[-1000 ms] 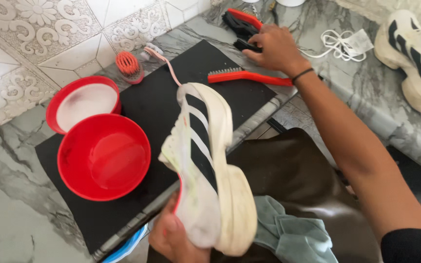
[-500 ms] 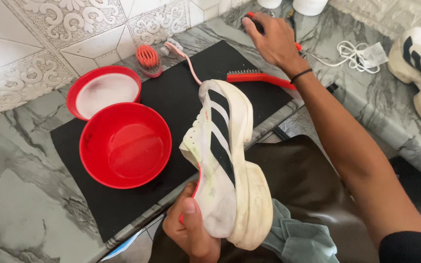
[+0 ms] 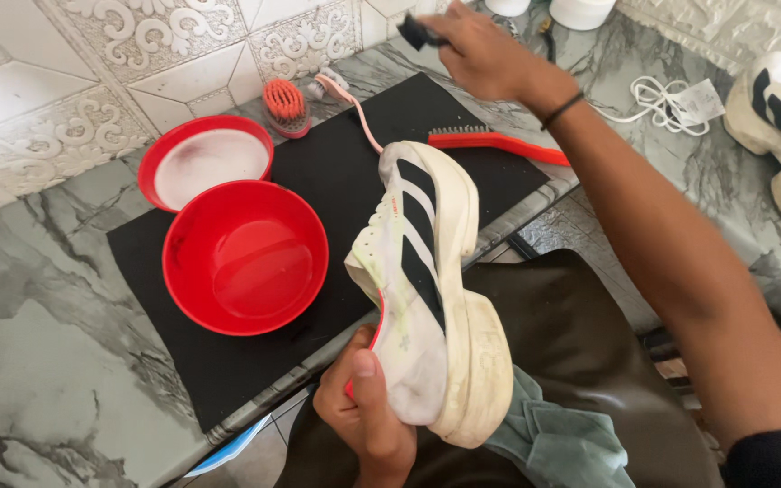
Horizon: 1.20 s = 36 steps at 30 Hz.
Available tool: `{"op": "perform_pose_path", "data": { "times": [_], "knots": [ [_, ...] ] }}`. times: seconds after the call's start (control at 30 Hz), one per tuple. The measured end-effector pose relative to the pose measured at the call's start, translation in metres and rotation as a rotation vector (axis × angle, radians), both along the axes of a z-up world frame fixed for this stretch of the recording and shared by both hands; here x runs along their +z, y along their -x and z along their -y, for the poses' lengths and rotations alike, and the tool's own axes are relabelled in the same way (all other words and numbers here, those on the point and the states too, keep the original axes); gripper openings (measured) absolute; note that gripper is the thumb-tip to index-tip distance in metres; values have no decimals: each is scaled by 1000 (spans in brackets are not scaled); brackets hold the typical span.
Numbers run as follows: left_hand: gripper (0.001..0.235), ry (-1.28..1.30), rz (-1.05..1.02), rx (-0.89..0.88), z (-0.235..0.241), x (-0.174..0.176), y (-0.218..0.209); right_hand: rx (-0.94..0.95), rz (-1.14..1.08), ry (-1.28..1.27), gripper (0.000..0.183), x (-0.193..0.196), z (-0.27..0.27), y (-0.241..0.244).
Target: The person scrubs a white sneaker with a red brush and a smaller black brush, repeatedly dipping the brushes into a red bowl of soapy water. They wipe the shoe with a gray cloth between scrubbing sessions, focusing on the sole and sides of the shoe.
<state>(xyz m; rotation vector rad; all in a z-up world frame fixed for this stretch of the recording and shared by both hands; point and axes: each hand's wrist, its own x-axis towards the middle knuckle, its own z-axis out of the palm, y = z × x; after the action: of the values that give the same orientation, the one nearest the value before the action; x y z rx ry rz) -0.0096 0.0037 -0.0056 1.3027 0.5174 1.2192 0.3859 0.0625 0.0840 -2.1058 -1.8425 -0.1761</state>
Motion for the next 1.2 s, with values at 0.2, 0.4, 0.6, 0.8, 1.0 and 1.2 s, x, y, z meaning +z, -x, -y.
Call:
{"op": "perform_pose_path", "data": {
  "times": [0.2,0.4,0.6,0.8,1.0,1.2],
  "knots": [
    [53,79,106,54,-4,-6,-5,-177,31,88,41,-15,8,-46],
    [68,227,138,131,2,2,-12,-482,245,37,42,-56,23,-90],
    [59,353,221,170,4,-18,-15,-442,394,-134,18,-68,15,-101],
    [66,311,193,184,3,-21,-14,-249,102,-180,24,-55,23,-86],
    [52,191,277,96,3,6,-18,-269,-291,-129,21,-54,35,-81],
    [60,219,145,149,5,-8,-12,-487,-671,118,45,-35,42,-61]
  ]
}}
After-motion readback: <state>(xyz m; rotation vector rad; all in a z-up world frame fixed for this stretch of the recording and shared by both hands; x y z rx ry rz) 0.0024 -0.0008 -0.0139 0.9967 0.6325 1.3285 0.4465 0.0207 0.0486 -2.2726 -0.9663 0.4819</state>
